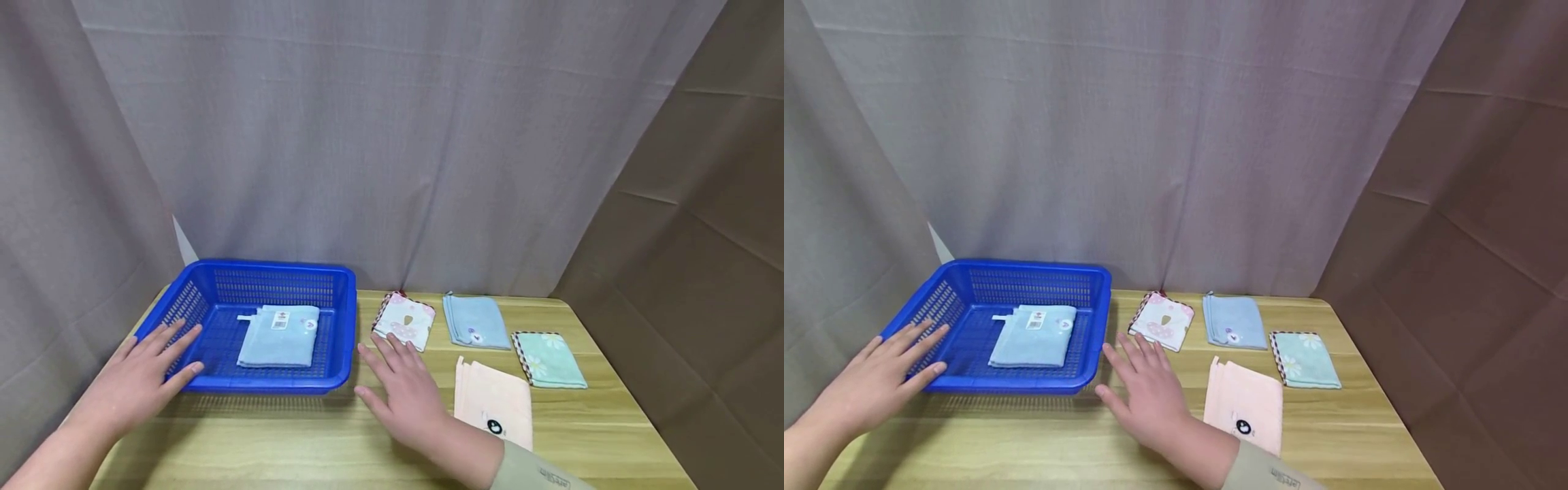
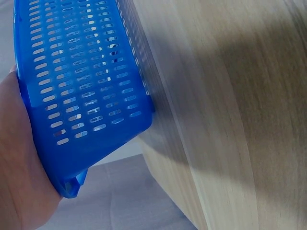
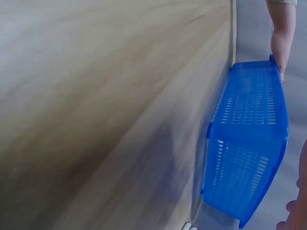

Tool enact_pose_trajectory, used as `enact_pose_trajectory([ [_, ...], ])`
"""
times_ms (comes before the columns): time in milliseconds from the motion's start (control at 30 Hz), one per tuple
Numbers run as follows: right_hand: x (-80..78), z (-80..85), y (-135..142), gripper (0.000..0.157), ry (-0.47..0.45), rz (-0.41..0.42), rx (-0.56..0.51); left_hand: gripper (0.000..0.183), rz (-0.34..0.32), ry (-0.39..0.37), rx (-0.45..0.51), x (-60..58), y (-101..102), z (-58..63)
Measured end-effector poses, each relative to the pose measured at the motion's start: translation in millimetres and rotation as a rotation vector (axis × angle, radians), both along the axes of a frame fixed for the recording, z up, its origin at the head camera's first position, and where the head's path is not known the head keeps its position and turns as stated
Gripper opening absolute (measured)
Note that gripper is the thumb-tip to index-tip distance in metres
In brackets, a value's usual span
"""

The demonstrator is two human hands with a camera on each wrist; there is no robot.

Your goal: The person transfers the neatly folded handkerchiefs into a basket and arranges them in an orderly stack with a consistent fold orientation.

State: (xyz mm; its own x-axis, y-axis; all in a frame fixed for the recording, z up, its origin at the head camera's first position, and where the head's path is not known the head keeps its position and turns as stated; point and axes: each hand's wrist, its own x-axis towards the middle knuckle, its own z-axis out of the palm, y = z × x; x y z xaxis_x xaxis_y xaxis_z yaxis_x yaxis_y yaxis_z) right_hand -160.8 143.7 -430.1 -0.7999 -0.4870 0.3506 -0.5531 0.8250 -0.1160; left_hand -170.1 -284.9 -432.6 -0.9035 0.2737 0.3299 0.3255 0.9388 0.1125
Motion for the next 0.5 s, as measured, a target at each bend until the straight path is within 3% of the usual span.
enact_pose_trajectory([
  [500,16.6,-16.0,40,0.061,0.028,-0.036,0.015,0.066,-0.001,0.007,-0.005,0.1,0,0.5],
])
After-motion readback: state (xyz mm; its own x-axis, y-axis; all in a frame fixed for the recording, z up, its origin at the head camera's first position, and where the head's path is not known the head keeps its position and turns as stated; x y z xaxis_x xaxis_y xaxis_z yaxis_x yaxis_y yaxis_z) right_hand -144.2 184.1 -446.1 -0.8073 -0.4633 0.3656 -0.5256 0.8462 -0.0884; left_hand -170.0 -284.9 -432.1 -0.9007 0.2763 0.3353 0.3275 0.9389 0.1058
